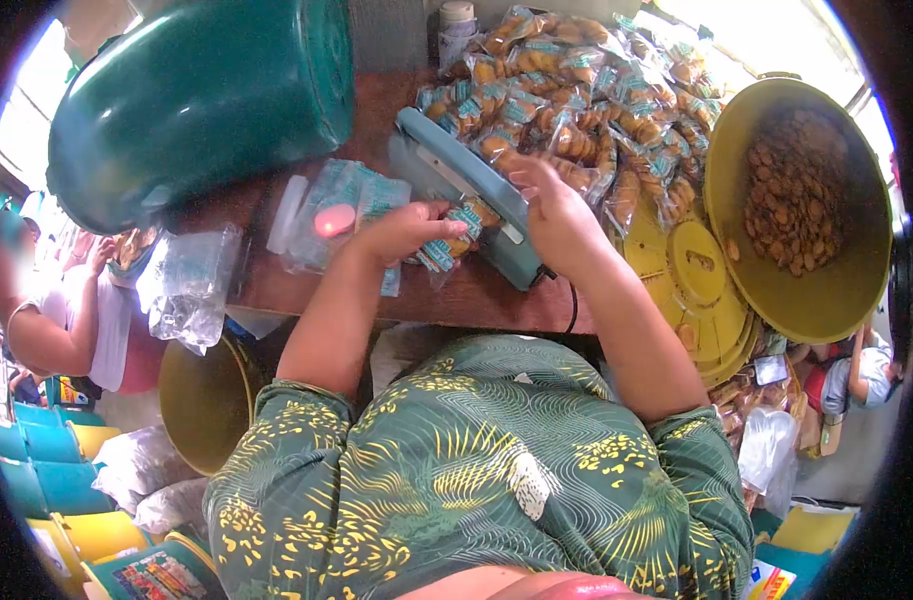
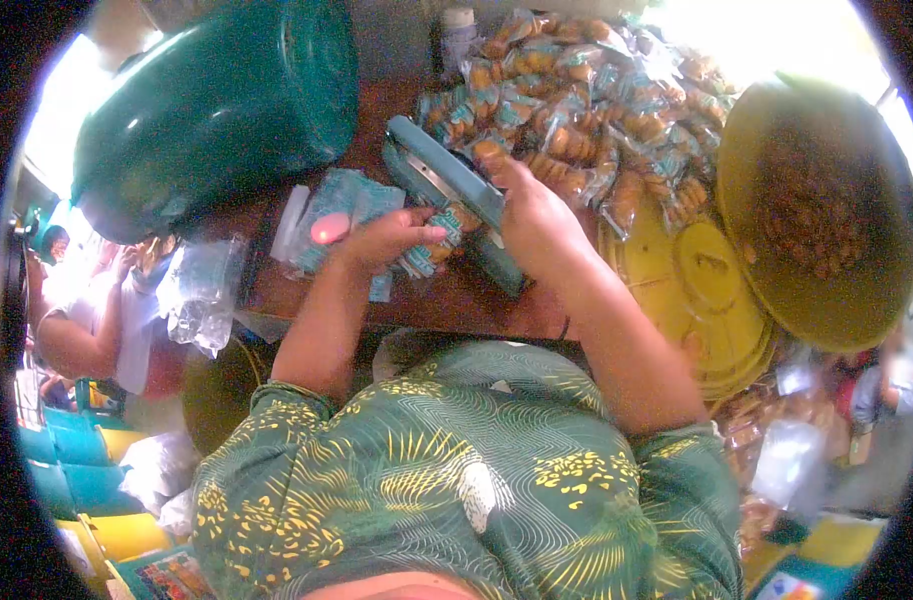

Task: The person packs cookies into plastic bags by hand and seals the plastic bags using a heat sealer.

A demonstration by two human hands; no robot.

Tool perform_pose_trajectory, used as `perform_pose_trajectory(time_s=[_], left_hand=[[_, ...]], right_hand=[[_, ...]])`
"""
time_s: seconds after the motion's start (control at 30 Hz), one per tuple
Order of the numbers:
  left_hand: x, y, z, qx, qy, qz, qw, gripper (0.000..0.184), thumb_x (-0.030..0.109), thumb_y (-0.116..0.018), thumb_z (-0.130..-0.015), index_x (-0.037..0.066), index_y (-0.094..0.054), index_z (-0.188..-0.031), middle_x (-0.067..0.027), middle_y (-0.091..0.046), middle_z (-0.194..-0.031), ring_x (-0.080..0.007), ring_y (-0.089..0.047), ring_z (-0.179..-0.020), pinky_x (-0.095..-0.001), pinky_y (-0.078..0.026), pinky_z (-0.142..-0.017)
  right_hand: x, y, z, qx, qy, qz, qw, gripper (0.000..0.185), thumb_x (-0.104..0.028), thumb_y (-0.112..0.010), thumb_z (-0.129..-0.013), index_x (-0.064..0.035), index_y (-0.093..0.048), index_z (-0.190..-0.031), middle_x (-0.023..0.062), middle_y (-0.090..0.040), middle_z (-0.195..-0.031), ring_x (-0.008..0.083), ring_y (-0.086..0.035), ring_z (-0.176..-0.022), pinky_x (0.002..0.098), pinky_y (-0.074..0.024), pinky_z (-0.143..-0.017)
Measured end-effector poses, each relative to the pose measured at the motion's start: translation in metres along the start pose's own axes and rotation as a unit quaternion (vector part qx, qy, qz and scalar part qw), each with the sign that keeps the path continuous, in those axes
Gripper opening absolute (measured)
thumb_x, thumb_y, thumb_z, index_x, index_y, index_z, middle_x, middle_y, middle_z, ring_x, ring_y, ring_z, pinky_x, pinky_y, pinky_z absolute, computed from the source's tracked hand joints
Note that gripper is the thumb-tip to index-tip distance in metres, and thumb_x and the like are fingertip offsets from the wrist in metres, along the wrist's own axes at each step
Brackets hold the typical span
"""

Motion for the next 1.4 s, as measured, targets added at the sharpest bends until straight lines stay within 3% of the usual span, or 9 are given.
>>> perform_pose_trajectory(time_s=[0.17, 0.57, 0.8, 0.9, 1.03, 1.13, 1.23, 1.27, 1.4], left_hand=[[0.004, 0.001, 0.002, 0.002, -0.046, -0.042, 0.998, 0.054, 0.031, -0.068, -0.093, -0.003, -0.053, -0.133, -0.0121, -0.068, -0.114, -0.0173, -0.065, -0.1, -0.0329, -0.053, -0.086], [0.01, -0.005, 0.005, 0.013, -0.067, -0.042, 0.997, 0.054, 0.03, -0.066, -0.093, -0.002, -0.052, -0.134, -0.0118, -0.068, -0.113, -0.0191, -0.066, -0.097, -0.0339, -0.057, -0.081], [0.009, -0.007, 0.01, 0.023, 0.003, -0.068, 0.997, 0.058, 0.031, -0.067, -0.092, -0.001, -0.049, -0.138, -0.0071, -0.067, -0.116, -0.0164, -0.061, -0.106, -0.0344, -0.049, -0.094], [0.024, -0.019, 0.025, 0.06, -0.042, -0.167, 0.983, 0.056, 0.025, -0.069, -0.093, -0.002, -0.048, -0.137, -0.0083, -0.066, -0.115, -0.0142, -0.061, -0.104, -0.0311, -0.05, -0.09], [0.036, -0.068, 0.056, -0.019, -0.093, -0.121, 0.988, 0.061, 0.019, -0.074, -0.09, 0.001, -0.045, -0.14, -0.0039, -0.061, -0.12, -0.0129, -0.056, -0.111, -0.0305, -0.046, -0.096], [0.042, -0.114, 0.065, -0.114, -0.158, -0.141, 0.971, 0.06, 0.02, -0.075, -0.09, 0.001, -0.045, -0.139, -0.0045, -0.06, -0.122, -0.0127, -0.054, -0.114, -0.031, -0.045, -0.099], [0.049, -0.147, 0.063, -0.128, -0.125, -0.191, 0.965, 0.058, 0.022, -0.074, -0.091, 0.001, -0.046, -0.137, -0.0054, -0.06, -0.122, -0.0127, -0.055, -0.112, -0.0312, -0.046, -0.097], [0.035, -0.139, 0.057, -0.126, -0.022, -0.2, 0.971, 0.056, 0.02, -0.074, -0.09, 0.003, -0.049, -0.136, -0.0092, -0.061, -0.127, -0.0188, -0.057, -0.117, -0.0363, -0.045, -0.1], [0.053, -0.074, 0.056, 0.142, -0.114, -0.399, 0.899, 0.045, 0.025, -0.074, -0.089, 0.006, -0.059, -0.127, -0.0137, -0.068, -0.116, -0.0256, -0.064, -0.109, -0.0382, -0.052, -0.093]], right_hand=[[0.008, -0.005, 0.002, 0.008, 0.008, -0.031, 0.999, 0.038, 0.0, -0.045, -0.091, -0.0062, -0.055, -0.127, 0.0231, -0.067, -0.112, 0.0416, -0.063, -0.109, 0.0462, -0.0506, -0.093], [0.013, -0.006, 0.004, 0.024, 0.013, -0.049, 0.998, 0.033, -0.002, -0.049, -0.087, -0.0073, -0.062, -0.117, 0.0245, -0.067, -0.107, 0.0423, -0.064, -0.105, 0.0454, -0.05, -0.09], [0.0, 0.0, 0.005, -0.022, 0.006, -0.01, 1.0, 0.027, 0.0, -0.045, -0.093, -0.0016, -0.061, -0.115, 0.0194, -0.067, -0.113, 0.0359, -0.063, -0.109, 0.0414, -0.0482, -0.097], [-0.037, 0.036, 0.027, 0.118, 0.167, -0.035, 0.978, 0.023, -0.005, -0.057, -0.089, -0.0043, -0.064, -0.111, 0.0195, -0.065, -0.114, 0.0389, -0.061, -0.11, 0.0433, -0.0496, -0.094], [-0.05, 0.063, 0.07, 0.169, 0.143, -0.016, 0.975, 0.018, -0.014, -0.067, -0.089, -0.0006, -0.067, -0.101, 0.018, -0.065, -0.114, 0.036, -0.063, -0.106, 0.0427, -0.0508, -0.091], [-0.04, 0.046, 0.091, 0.043, 0.061, -0.001, 0.997, 0.025, -0.026, -0.069, -0.089, -0.0025, -0.067, -0.096, 0.019, -0.066, -0.096, 0.0365, -0.065, -0.088, 0.0429, -0.0516, -0.076], [-0.031, 0.045, 0.098, -0.029, 0.028, 0.022, 0.999, 0.027, -0.029, -0.07, -0.088, -0.003, -0.066, -0.088, 0.0193, -0.064, -0.077, 0.0375, -0.065, -0.074, 0.0436, -0.0507, -0.065], [-0.028, 0.055, 0.098, -0.042, 0.027, 0.04, 0.998, 0.025, -0.028, -0.07, -0.088, -0.0029, -0.065, -0.087, 0.0192, -0.064, -0.076, 0.0375, -0.064, -0.072, 0.0438, -0.0509, -0.064], [0.002, 0.13, 0.079, -0.066, 0.026, 0.134, 0.988, 0.017, -0.019, -0.068, -0.089, -0.0025, -0.066, -0.089, 0.0183, -0.066, -0.078, 0.0317, -0.066, -0.07, 0.0414, -0.0523, -0.065]])
Point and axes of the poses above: each hand's wrist, its own z-axis away from the middle knuckle, its own y-axis out of the back of the hand, x = y × z, the point moved 7 cm from there along -z, towards the middle knuckle
